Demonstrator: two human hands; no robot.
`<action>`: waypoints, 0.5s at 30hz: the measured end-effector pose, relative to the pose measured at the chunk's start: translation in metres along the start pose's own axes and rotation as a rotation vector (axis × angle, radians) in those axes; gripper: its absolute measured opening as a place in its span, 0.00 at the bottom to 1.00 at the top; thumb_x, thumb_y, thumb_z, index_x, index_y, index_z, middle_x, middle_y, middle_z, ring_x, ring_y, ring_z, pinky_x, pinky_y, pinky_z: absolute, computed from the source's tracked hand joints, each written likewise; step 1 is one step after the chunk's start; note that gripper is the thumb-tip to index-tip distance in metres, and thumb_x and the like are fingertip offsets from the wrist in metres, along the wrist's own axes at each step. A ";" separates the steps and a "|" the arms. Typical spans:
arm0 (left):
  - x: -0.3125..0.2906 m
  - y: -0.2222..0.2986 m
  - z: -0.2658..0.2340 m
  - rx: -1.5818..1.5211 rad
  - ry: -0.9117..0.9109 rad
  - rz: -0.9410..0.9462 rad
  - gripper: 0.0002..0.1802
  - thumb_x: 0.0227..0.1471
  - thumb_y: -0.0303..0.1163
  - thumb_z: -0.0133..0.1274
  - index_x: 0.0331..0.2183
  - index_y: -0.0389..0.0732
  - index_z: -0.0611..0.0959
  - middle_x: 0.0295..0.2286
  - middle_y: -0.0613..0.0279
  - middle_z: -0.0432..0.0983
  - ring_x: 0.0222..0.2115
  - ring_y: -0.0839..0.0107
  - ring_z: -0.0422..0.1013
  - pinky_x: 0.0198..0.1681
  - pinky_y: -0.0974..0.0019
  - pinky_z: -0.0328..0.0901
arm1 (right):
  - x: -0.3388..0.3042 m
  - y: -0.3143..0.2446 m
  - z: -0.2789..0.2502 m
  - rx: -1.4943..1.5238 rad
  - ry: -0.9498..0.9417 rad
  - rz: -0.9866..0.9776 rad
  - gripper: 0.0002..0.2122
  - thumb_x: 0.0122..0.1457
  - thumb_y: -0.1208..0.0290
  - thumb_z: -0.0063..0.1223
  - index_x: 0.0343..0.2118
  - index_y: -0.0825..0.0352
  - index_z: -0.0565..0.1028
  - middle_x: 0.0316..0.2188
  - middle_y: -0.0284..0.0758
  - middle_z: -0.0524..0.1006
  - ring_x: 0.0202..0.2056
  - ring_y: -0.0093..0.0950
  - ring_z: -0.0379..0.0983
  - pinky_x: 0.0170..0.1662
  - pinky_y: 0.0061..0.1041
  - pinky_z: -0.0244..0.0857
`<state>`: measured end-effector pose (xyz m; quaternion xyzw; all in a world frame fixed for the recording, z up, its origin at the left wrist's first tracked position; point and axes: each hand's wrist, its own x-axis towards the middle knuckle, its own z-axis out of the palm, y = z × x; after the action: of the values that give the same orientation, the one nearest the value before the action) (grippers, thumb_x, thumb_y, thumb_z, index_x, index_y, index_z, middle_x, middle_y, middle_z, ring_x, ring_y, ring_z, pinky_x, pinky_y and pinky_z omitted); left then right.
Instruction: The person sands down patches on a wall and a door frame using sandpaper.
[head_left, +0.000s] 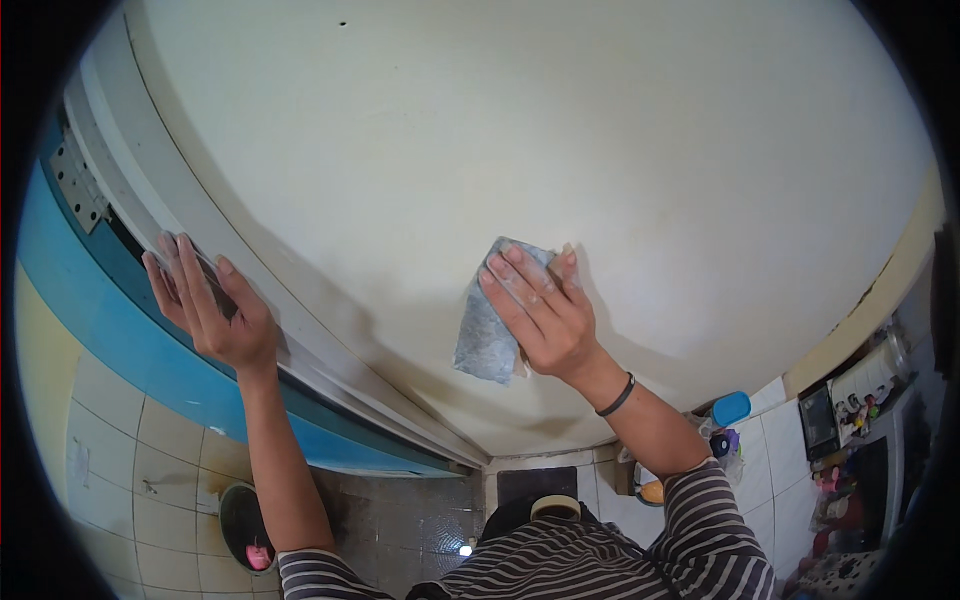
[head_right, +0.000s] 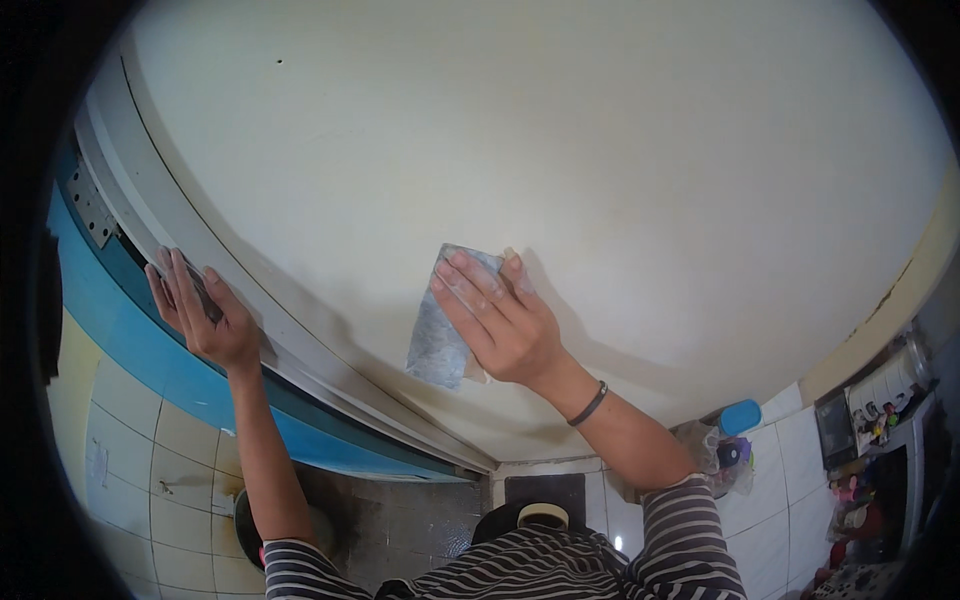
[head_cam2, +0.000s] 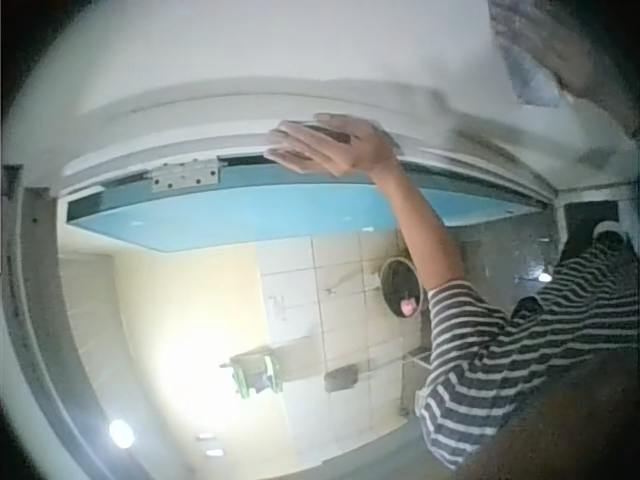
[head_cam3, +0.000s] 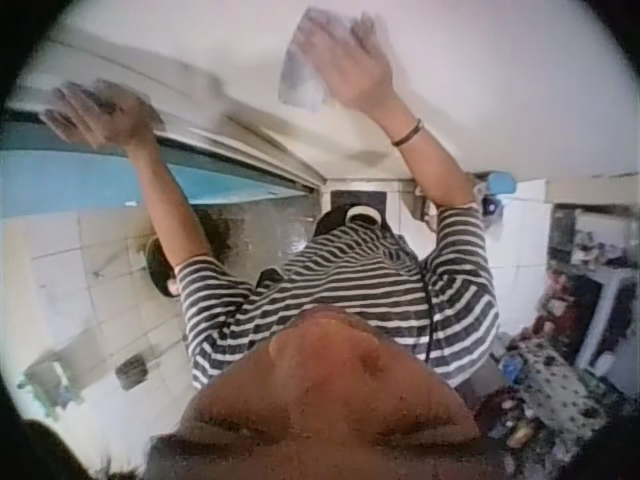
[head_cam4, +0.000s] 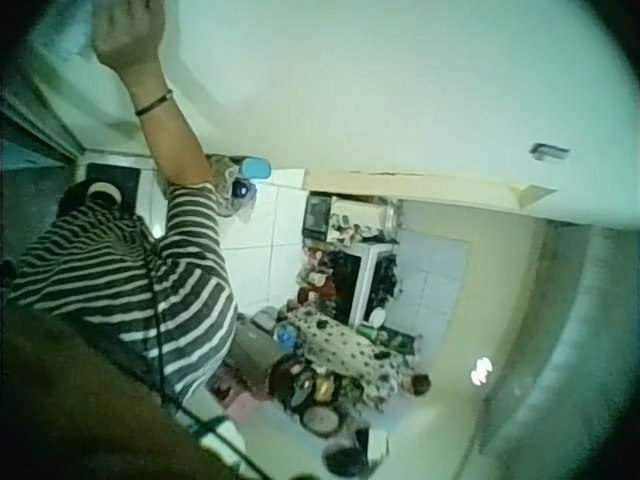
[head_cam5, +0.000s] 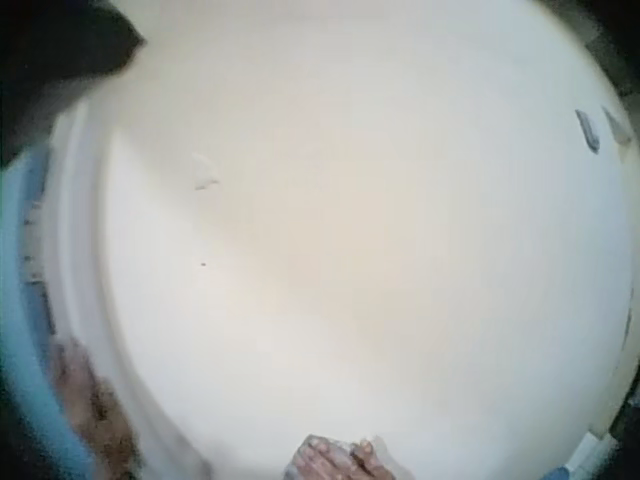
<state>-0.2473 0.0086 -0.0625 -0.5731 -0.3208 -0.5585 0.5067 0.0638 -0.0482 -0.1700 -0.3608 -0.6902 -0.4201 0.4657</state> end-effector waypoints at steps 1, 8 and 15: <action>0.000 0.000 0.000 0.003 0.009 0.005 0.23 0.58 0.23 0.51 0.55 0.31 0.78 0.56 0.45 0.74 0.64 0.43 0.59 0.66 0.46 0.56 | 0.001 0.002 0.003 0.002 0.000 -0.001 0.14 0.61 0.73 0.50 0.49 0.67 0.79 0.53 0.38 0.78 0.58 0.33 0.73 0.68 0.49 0.53; -0.003 -0.002 0.001 -0.005 0.005 -0.007 0.23 0.58 0.23 0.51 0.55 0.31 0.78 0.55 0.45 0.74 0.64 0.42 0.59 0.66 0.46 0.56 | 0.016 -0.006 0.005 0.084 -0.016 -0.011 0.14 0.61 0.73 0.51 0.49 0.66 0.79 0.53 0.38 0.79 0.59 0.33 0.73 0.68 0.51 0.52; -0.003 -0.003 0.002 -0.027 0.035 0.003 0.22 0.60 0.24 0.51 0.56 0.33 0.77 0.56 0.50 0.74 0.64 0.46 0.60 0.67 0.48 0.55 | 0.029 -0.007 0.001 0.047 -0.008 0.027 0.14 0.61 0.73 0.51 0.49 0.64 0.80 0.51 0.35 0.80 0.57 0.30 0.75 0.69 0.51 0.49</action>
<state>-0.2506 0.0117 -0.0648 -0.5707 -0.3035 -0.5721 0.5049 0.0486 -0.0469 -0.1439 -0.3607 -0.6967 -0.3961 0.4771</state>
